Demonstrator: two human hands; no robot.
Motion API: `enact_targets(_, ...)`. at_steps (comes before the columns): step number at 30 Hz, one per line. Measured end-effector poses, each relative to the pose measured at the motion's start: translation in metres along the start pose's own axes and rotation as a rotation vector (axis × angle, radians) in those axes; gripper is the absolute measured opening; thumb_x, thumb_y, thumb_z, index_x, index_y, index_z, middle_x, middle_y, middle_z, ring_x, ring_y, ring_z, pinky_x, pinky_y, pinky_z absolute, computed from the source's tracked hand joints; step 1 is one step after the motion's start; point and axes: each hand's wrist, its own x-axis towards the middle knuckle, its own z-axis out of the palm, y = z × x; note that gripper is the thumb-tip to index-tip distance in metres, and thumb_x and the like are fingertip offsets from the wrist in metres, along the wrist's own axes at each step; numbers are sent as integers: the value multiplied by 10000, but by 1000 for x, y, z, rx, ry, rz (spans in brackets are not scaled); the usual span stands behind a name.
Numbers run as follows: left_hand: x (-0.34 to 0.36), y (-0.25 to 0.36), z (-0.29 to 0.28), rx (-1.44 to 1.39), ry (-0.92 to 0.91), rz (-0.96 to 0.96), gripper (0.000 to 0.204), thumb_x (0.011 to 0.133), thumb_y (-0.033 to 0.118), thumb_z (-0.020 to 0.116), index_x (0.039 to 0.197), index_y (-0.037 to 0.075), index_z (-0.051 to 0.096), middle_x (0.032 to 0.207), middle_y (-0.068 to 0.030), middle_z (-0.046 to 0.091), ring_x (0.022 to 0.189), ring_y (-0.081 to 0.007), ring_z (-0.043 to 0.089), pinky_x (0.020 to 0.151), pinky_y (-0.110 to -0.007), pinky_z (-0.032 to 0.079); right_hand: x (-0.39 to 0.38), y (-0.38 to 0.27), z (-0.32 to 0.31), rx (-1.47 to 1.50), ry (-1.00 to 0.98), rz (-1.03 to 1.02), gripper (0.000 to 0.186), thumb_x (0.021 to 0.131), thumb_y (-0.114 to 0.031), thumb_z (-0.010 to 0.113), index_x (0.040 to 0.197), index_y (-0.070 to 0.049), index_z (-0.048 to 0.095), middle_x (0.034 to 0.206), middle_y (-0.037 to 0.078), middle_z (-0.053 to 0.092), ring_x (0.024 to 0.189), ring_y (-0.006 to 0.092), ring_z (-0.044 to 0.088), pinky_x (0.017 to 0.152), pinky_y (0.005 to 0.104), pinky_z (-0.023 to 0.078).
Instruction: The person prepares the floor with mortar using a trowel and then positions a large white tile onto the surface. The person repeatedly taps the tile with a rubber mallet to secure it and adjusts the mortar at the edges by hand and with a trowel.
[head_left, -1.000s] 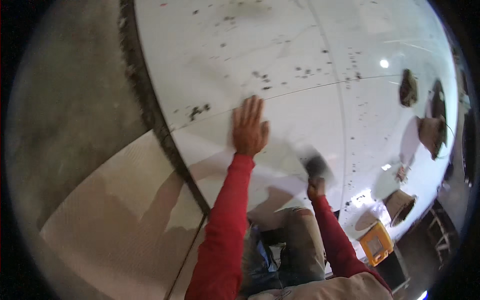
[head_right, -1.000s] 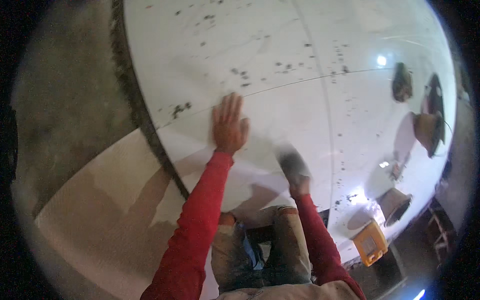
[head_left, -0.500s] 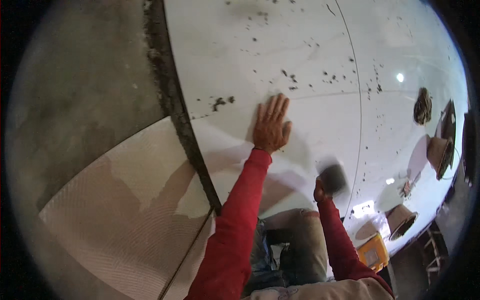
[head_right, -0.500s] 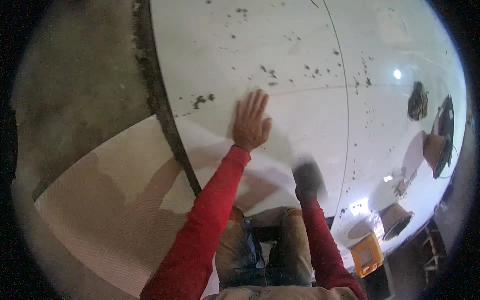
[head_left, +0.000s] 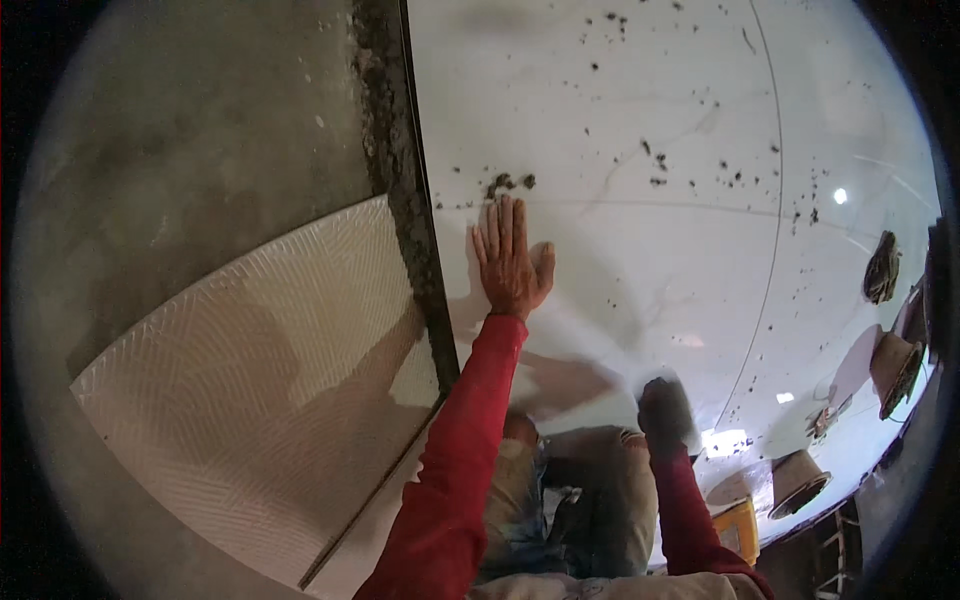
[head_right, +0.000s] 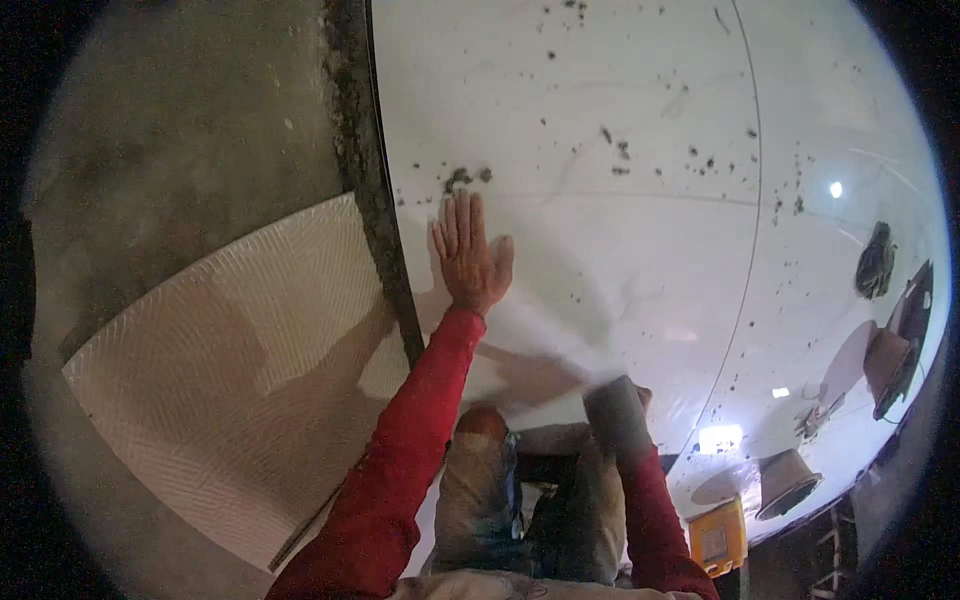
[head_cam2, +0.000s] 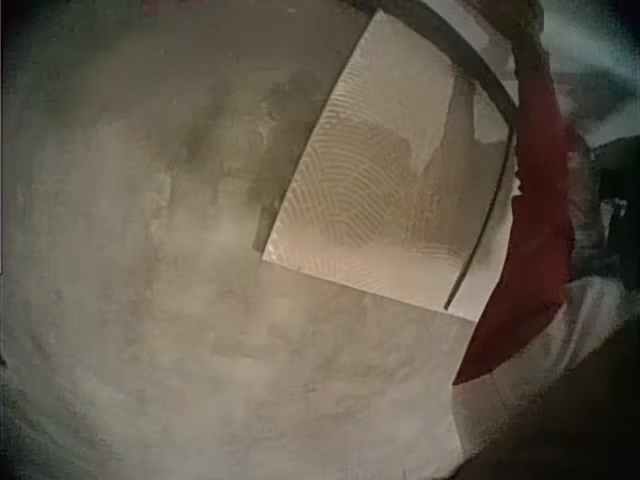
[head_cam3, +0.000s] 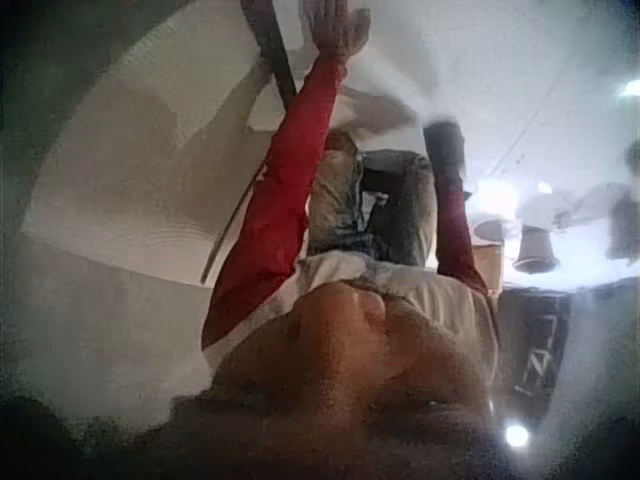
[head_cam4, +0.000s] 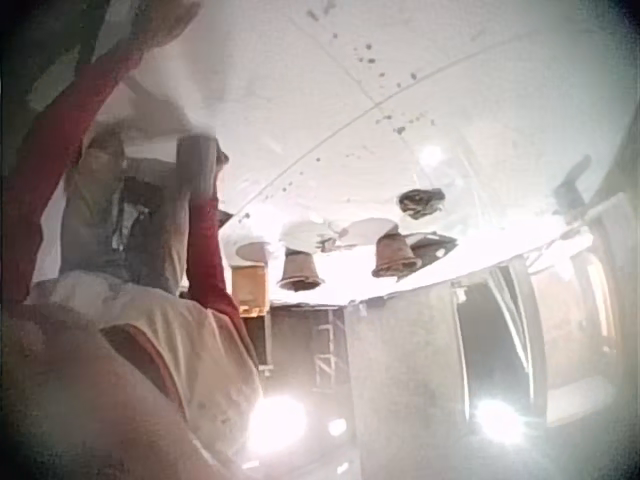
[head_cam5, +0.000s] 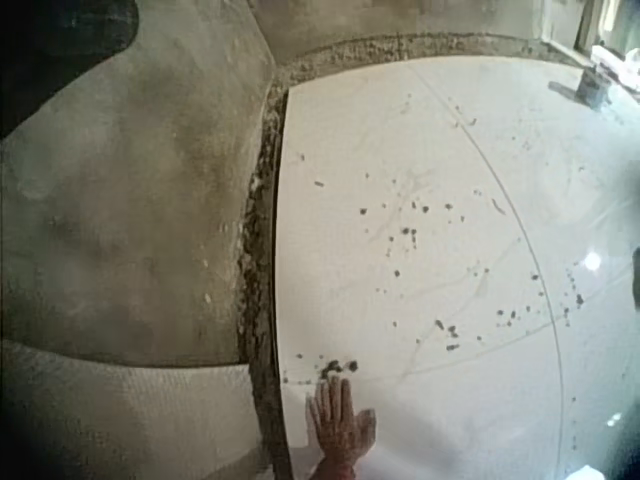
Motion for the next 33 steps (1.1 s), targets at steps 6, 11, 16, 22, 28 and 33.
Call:
enact_targets(6, 4, 3, -3, -18, -21, -12, 747, 929, 442, 456, 1538, 75, 227, 1604, -118, 196, 1482, -320, 156, 1190, -539, 68, -11, -64, -47, -110, 77, -245, 168, 870, -139, 575, 951, 4, 610, 985, 221, 653, 908, 396, 619, 775, 469, 496)
enact_targets(11, 9, -4, 4, -42, -3, -21, 737, 925, 459, 446, 1525, 71, 265, 1594, -115, 227, 1477, -321, 172, 1188, -550, 75, 33, -86, -46, -346, -175, 25, 171, 863, -156, 592, 906, 8, 617, 969, 198, 668, 802, 419, 640, 665, 468, 503)
enact_targets(16, 5, 1, 1, -71, -2, -7, 734, 921, 469, 439, 1517, 67, 290, 1590, -113, 240, 1478, -318, 172, 1186, -551, 61, 32, -34, -10, -186, -86, 94, 112, 840, -139, 603, 822, -33, 634, 782, 188, 629, 647, 384, 624, 553, 461, 469)
enact_targets(22, -7, -7, 0, -12, -72, -32, 756, 924, 477, 441, 1536, 81, 240, 1605, -111, 197, 1483, -326, 153, 1187, -551, 56, 24, -141, -47, -7, -31, -126, 59, 803, -40, 575, 756, -10, 553, 681, 181, 536, 691, 364, 562, 583, 419, 446)
enact_targets(28, 2, 4, -1, -96, -50, -5, 761, 916, 462, 477, 1542, 103, 236, 1604, -115, 201, 1481, -324, 163, 1178, -575, 81, 53, -82, -38, -135, 140, -425, 60, 782, 0, 541, 773, -39, 496, 652, 164, 508, 595, 387, 498, 559, 452, 418)
enact_targets(33, 6, -10, 1, -104, 2, -20, 749, 925, 472, 457, 1540, 101, 243, 1605, -95, 207, 1477, -311, 187, 1176, -571, 104, 55, -64, -21, -695, 183, -663, 46, 802, -65, 565, 760, -47, 558, 742, 166, 589, 720, 367, 576, 644, 453, 426)
